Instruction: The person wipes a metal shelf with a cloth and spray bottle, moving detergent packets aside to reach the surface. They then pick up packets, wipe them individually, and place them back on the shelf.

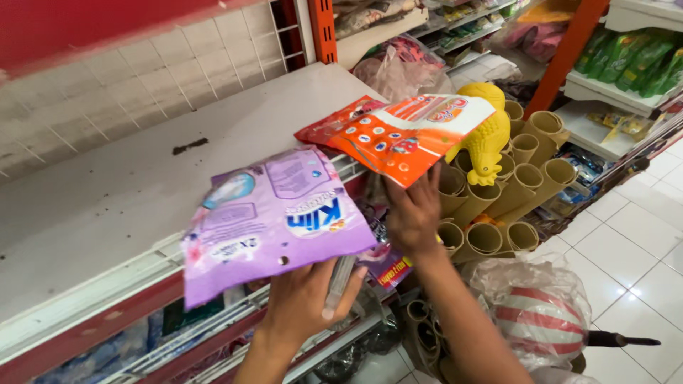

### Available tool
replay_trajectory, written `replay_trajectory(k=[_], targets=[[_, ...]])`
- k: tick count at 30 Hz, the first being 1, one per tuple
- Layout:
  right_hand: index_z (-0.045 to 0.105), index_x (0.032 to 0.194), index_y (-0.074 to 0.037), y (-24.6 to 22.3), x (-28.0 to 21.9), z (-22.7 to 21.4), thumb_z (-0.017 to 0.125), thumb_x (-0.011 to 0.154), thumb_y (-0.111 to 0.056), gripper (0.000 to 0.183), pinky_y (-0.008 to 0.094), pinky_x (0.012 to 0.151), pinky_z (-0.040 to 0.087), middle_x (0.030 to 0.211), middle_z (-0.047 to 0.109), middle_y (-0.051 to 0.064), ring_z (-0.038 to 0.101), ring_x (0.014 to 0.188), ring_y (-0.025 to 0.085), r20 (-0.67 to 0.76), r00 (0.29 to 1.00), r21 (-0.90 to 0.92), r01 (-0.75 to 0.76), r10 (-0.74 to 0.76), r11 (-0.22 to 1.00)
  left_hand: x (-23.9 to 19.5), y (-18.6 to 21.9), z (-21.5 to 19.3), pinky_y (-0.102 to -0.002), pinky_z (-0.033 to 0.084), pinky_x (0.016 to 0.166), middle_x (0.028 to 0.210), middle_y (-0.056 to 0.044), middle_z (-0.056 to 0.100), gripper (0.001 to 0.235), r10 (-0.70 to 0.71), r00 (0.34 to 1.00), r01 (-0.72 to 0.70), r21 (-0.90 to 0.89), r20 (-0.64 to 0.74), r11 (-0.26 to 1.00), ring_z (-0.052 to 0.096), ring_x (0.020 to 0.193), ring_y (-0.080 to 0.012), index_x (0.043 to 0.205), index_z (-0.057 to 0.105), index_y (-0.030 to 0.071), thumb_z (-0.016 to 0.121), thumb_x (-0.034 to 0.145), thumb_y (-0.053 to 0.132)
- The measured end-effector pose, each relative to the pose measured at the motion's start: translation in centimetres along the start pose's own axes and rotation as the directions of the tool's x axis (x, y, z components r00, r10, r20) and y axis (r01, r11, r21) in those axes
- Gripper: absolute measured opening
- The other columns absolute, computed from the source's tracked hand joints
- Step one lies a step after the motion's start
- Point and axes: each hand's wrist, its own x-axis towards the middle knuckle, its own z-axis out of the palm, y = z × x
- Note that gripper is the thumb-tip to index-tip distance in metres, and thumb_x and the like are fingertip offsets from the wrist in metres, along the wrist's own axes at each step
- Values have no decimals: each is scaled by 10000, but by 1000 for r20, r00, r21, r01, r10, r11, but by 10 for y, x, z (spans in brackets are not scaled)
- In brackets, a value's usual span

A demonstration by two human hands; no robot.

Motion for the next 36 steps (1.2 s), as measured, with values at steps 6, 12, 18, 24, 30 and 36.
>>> replay_trajectory(k=[6, 12, 18, 24, 30, 36], targets=[[669, 1224, 7, -9, -34, 2, 462, 839, 82, 443, 572, 1269, 288, 1303, 644, 232, 563, 1342, 466, -63, 987, 247, -125, 145, 961, 0, 7, 14, -481, 500, 888, 1063, -160, 676, 402, -19, 1000, 19, 44, -7, 999, 656, 992, -386, 1148, 688, 52, 794, 854, 306], [618, 1267, -43, 18, -15, -43, 491, 821, -30, 463, 325, 822, 588, 1107, 642, 179, 687, 829, 197, -294, 834, 675, -164, 466, 719, -2, 26, -18, -452, 470, 999, 1180, -189, 618, 411, 119, 988, -114, 56, -100, 992, 608, 1101, -372, 1118, 717, 37, 778, 833, 325], [579, 1464, -33, -2, 55, -66, 564, 834, 29, 633, 372, 904, 588, 1471, 486, 258, 729, 1003, 297, 1, 1000, 90, 2, -2, 996, 15, 41, -36, -466, 425, 1097, 1338, -201, 553, 344, 216, 958, -155, 293, -189, 943, 487, 1273, -388, 1064, 761, 88, 757, 847, 355], [639, 1371, -70, -35, 99, -53, 621, 803, 8, 574, 382, 784, 594, 1497, 539, 218, 709, 852, 253, 130, 991, 202, -8, -18, 979, 29, 44, -55, -528, 386, 1199, 1464, -256, 485, 347, 131, 974, -71, 302, -184, 951, 416, 1418, -465, 1058, 748, 43, 740, 872, 336], [627, 1333, -61, -47, 119, -45, 620, 832, -50, 501, 427, 906, 578, 1407, 627, 151, 700, 1131, 334, 352, 931, 189, 35, -101, 981, 50, 33, -65, -717, 248, 1193, 1577, -318, 351, 395, 75, 993, -41, 327, -93, 944, 315, 1490, -548, 1013, 699, -17, 740, 877, 352], [589, 1341, -24, -38, 115, -54, 577, 836, -16, 506, 446, 948, 540, 1452, 592, 218, 636, 1236, 393, 432, 895, 334, -43, -113, 942, 86, 27, -54, -829, 127, 1127, 1636, -235, 325, 385, 100, 995, -104, 283, 28, 954, 183, 1515, -574, 1038, 676, -9, 718, 909, 351]])
